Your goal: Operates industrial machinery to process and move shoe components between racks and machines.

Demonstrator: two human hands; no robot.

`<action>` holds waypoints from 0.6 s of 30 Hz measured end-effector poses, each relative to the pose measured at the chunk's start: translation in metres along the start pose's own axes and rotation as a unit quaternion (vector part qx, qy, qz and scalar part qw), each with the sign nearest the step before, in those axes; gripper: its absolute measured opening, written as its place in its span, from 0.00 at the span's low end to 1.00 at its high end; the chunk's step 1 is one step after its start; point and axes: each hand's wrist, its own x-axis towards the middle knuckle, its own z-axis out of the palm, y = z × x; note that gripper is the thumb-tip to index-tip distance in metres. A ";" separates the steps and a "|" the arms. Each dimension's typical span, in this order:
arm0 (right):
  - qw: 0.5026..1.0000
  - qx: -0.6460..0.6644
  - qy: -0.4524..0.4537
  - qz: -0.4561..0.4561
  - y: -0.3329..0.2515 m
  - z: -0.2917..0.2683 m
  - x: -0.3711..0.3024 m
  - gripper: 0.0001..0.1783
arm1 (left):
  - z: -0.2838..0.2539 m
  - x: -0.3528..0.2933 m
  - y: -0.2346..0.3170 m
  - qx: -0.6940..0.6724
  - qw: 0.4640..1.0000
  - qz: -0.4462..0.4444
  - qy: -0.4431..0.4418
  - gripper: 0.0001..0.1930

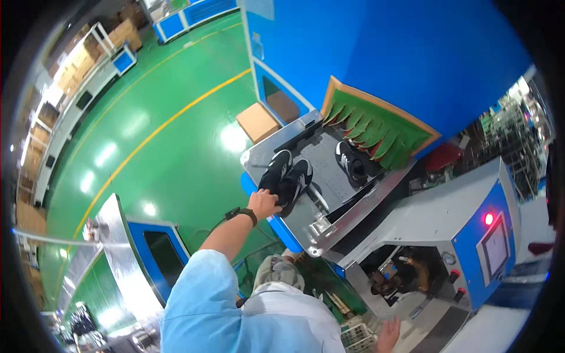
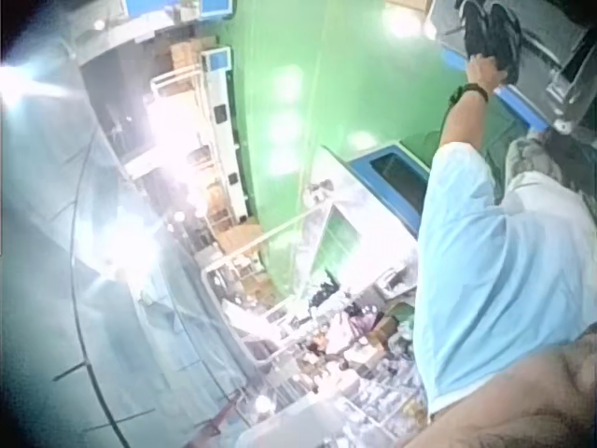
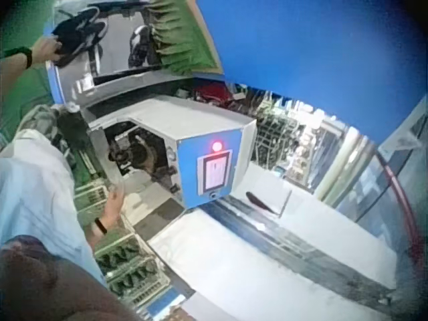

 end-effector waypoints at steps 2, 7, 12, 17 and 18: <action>0.998 0.047 -0.026 0.012 -0.040 -0.003 0.013 0.29 | -0.014 -0.023 -0.003 -0.010 0.998 -0.015 0.054 0.21; 0.994 0.053 -0.052 -0.076 -0.015 0.026 0.081 0.27 | -0.019 -0.130 -0.041 -0.089 0.993 -0.033 0.068 0.21; 0.986 -0.018 -0.086 -0.141 -0.082 0.016 0.095 0.28 | -0.052 -0.316 -0.099 -0.046 0.984 -0.154 0.078 0.21; 0.964 0.006 -0.073 -0.255 -0.110 0.021 0.103 0.24 | -0.069 -0.534 -0.161 -0.009 0.903 -0.402 0.150 0.22; 0.959 0.010 -0.056 -0.279 -0.113 0.020 0.104 0.24 | -0.075 -0.571 -0.174 0.043 0.877 -0.433 0.205 0.21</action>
